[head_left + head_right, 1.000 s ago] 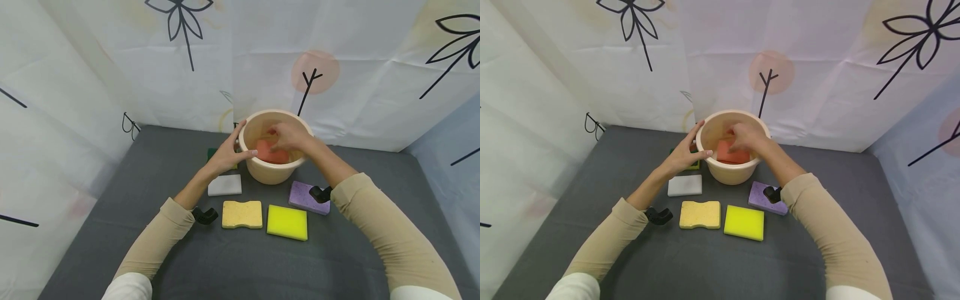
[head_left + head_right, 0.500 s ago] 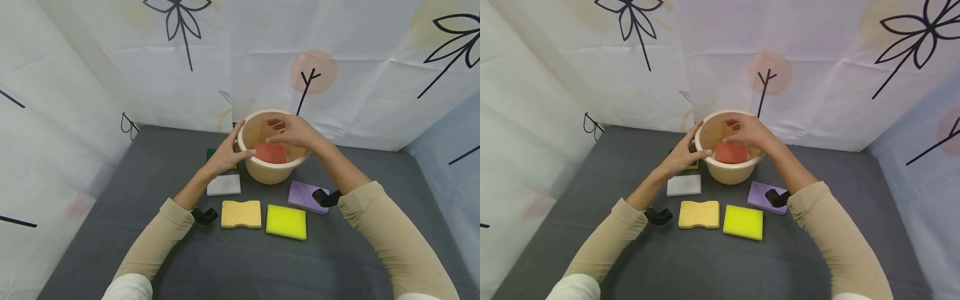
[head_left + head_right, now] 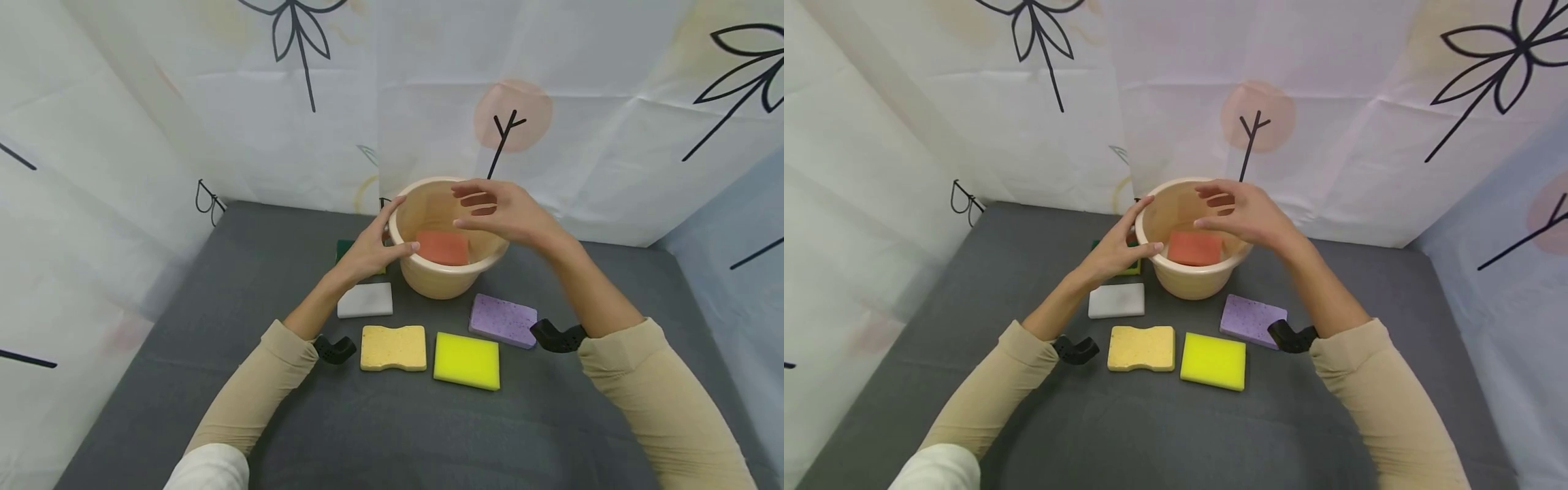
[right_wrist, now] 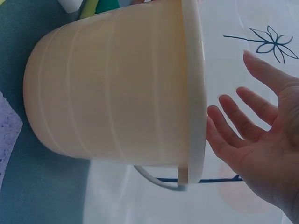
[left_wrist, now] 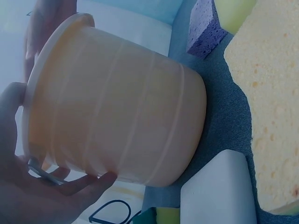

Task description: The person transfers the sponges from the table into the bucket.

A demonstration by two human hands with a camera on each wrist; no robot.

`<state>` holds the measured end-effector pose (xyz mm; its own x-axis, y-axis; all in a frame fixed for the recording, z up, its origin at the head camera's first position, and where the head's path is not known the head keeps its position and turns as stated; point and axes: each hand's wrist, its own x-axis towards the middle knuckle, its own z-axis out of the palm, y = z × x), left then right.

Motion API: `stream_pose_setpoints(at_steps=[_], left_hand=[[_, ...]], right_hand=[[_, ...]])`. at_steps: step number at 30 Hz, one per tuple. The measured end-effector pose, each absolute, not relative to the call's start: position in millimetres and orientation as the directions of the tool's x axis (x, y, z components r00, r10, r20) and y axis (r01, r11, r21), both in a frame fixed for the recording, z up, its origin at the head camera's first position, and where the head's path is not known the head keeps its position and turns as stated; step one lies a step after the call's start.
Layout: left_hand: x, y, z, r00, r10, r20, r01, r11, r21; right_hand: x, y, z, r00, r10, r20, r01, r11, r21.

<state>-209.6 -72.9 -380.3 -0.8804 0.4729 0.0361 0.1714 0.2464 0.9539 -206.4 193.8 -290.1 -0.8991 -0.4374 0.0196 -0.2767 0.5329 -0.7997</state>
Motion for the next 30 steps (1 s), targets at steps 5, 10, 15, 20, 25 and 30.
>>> stream_pose_setpoints(at_steps=[5,10,15,20,25,30], left_hand=[[-209,-71,-379,-0.883,0.467,0.045,0.19,0.27,0.944],[-209,-70,-379,-0.885,0.464,0.036,0.184,0.278,0.943],[-209,-71,-379,-0.882,0.47,0.026,0.156,0.241,0.958],[-209,-72,-377,-0.877,0.48,0.014,0.133,0.214,0.968],[-210,-76,-374,-0.855,0.519,-0.013,0.092,0.176,0.98],[-211,-77,-371,-0.847,0.531,-0.031,0.077,0.179,0.981]], right_hand=[[-197,206,-290,-0.901,-0.43,0.05,-0.283,0.496,-0.821],[-185,216,-286,-0.91,-0.409,0.061,-0.28,0.499,-0.82],[-176,225,-285,-0.913,-0.394,0.109,-0.306,0.481,-0.822],[-169,235,-287,-0.91,-0.382,0.16,-0.338,0.461,-0.821],[-158,245,-289,-0.907,-0.382,0.178,-0.356,0.469,-0.808],[-143,257,-296,-0.905,-0.376,0.2,-0.371,0.464,-0.804]])
